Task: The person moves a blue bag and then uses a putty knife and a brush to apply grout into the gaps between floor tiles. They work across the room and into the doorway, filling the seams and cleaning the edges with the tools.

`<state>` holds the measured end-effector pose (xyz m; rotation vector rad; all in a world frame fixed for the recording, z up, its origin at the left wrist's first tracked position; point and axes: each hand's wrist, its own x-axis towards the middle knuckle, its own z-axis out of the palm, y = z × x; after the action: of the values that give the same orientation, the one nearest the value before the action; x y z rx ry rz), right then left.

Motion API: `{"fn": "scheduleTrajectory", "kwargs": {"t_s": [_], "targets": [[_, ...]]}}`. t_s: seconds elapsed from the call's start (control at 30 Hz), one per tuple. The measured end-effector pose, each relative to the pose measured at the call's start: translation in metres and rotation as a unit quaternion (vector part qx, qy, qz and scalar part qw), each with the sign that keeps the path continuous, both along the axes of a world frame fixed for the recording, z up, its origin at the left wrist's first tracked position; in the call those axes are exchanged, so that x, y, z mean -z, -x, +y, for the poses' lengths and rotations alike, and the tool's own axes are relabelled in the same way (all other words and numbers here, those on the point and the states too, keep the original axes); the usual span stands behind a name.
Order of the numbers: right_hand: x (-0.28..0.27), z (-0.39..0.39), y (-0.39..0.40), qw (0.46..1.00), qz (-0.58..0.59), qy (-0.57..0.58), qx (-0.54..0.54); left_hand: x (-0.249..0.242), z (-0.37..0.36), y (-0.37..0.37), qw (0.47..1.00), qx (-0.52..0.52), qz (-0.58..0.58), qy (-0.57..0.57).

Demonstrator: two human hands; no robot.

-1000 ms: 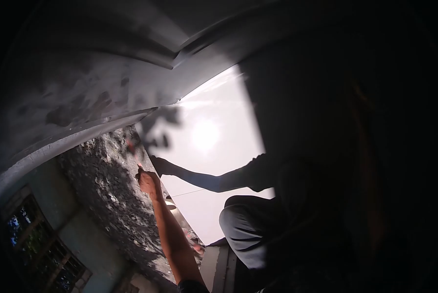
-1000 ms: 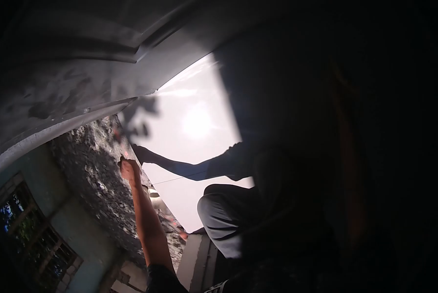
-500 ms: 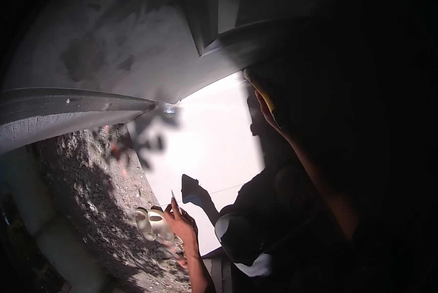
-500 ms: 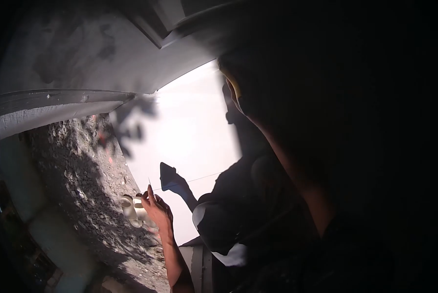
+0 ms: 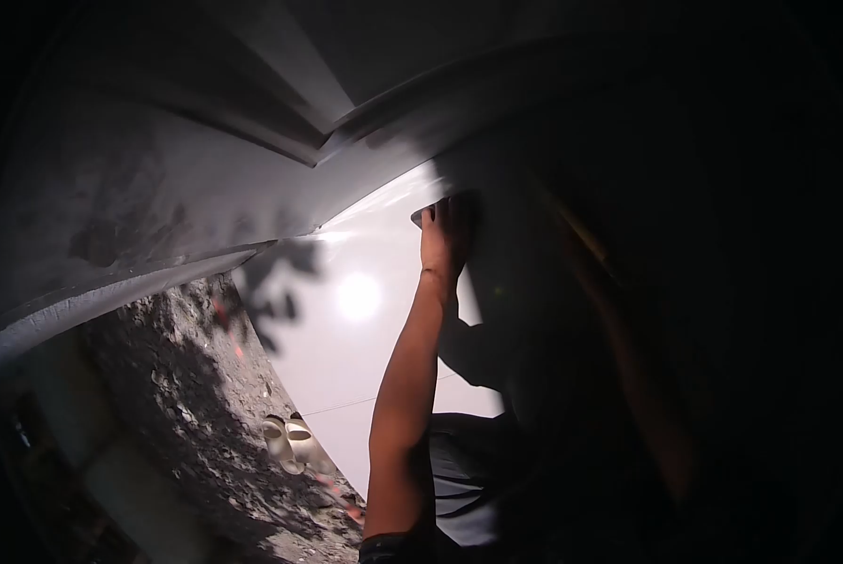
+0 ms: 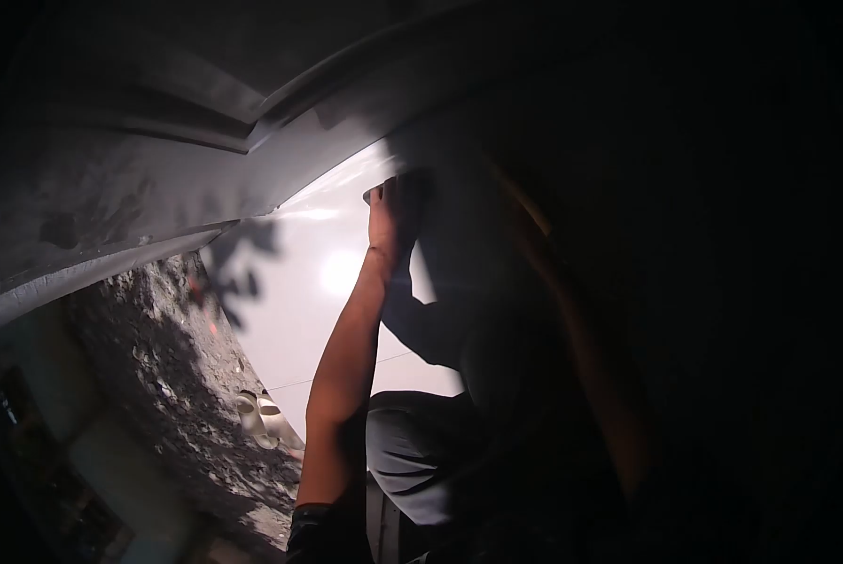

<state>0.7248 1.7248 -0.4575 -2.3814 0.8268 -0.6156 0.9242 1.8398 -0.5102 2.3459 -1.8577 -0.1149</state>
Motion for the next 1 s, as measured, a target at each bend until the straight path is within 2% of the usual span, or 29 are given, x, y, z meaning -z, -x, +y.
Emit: {"fn": "scheduleTrajectory", "kwargs": {"t_s": [0.07,0.1,0.17,0.2,0.23,0.27,0.3,0.37,0.4,0.5,0.53,0.57,0.63,0.67,0.7,0.77,0.8,0.83,0.87,0.9,0.93,0.97,1.0], "targets": [[-0.002,0.000,0.028,0.998,-0.027,-0.054,0.034,0.010,-0.039,-0.012,0.994,0.006,-0.101,-0.048],[-0.001,0.002,0.041,0.995,-0.037,-0.075,0.048,0.016,-0.050,-0.022,0.984,-0.003,-0.167,0.064],[0.000,0.005,0.068,0.990,-0.055,-0.105,0.071,0.028,-0.069,-0.029,0.981,-0.048,-0.173,0.072],[0.003,0.009,0.080,0.987,-0.059,-0.122,0.083,0.024,-0.071,-0.029,0.966,-0.012,-0.183,0.182],[0.007,0.013,0.091,0.984,-0.062,-0.139,0.092,0.018,-0.067,-0.013,0.967,-0.005,-0.182,0.177],[0.013,0.016,0.099,0.981,-0.068,-0.152,0.100,-0.005,-0.063,0.007,0.997,-0.001,-0.043,0.067],[0.024,0.018,0.106,0.978,-0.072,-0.163,0.109,-0.017,-0.066,0.016,0.994,0.004,0.095,-0.043],[0.061,0.026,0.122,0.967,-0.097,-0.192,0.134,-0.015,-0.081,0.011,0.996,-0.001,0.067,-0.055],[0.033,0.020,0.110,0.977,-0.093,-0.171,0.088,-0.011,-0.086,0.008,0.997,-0.012,0.045,-0.068],[0.009,0.023,0.098,0.976,-0.076,-0.182,0.093,-0.014,-0.104,0.007,0.994,-0.039,-0.015,-0.097],[0.006,0.023,0.096,0.975,-0.075,-0.184,0.098,-0.020,-0.116,0.006,0.970,-0.138,0.150,-0.132],[0.002,0.023,0.097,0.974,-0.070,-0.190,0.105,-0.016,-0.115,0.011,0.971,-0.135,0.148,-0.132],[-0.009,0.024,0.098,0.971,-0.062,-0.199,0.118,-0.013,-0.114,0.028,0.995,-0.065,0.064,-0.029],[-0.016,0.026,0.099,0.969,-0.058,-0.206,0.124,-0.015,-0.114,0.037,0.990,-0.039,0.032,-0.128],[-0.023,0.029,0.098,0.967,-0.052,-0.214,0.130,-0.011,-0.114,0.029,0.991,-0.037,0.030,-0.128],[-0.034,0.033,0.095,0.962,-0.037,-0.231,0.142,0.004,-0.117,0.008,0.998,0.003,0.010,0.067],[-0.040,0.035,0.094,0.960,-0.026,-0.237,0.147,0.072,-0.122,0.001,0.989,0.003,-0.115,0.092],[-0.045,0.036,0.091,0.960,-0.016,-0.238,0.149,0.058,-0.127,0.005,0.989,0.001,-0.113,0.095],[-0.036,0.040,0.099,0.971,0.075,-0.189,0.128,0.028,-0.134,0.012,0.998,-0.018,-0.029,0.049],[-0.035,0.041,0.101,0.970,0.078,-0.190,0.128,0.012,-0.133,0.021,0.998,-0.036,0.056,-0.002],[-0.035,0.042,0.103,0.983,0.085,-0.161,0.020,0.026,-0.122,0.033,0.996,0.034,-0.022,-0.076],[-0.035,0.044,0.105,0.983,0.091,-0.131,-0.088,0.022,-0.104,0.034,0.996,0.037,-0.018,-0.080],[-0.028,0.043,0.113,0.960,0.078,-0.162,-0.216,0.013,-0.082,0.028,0.999,0.036,-0.031,-0.010]]}}
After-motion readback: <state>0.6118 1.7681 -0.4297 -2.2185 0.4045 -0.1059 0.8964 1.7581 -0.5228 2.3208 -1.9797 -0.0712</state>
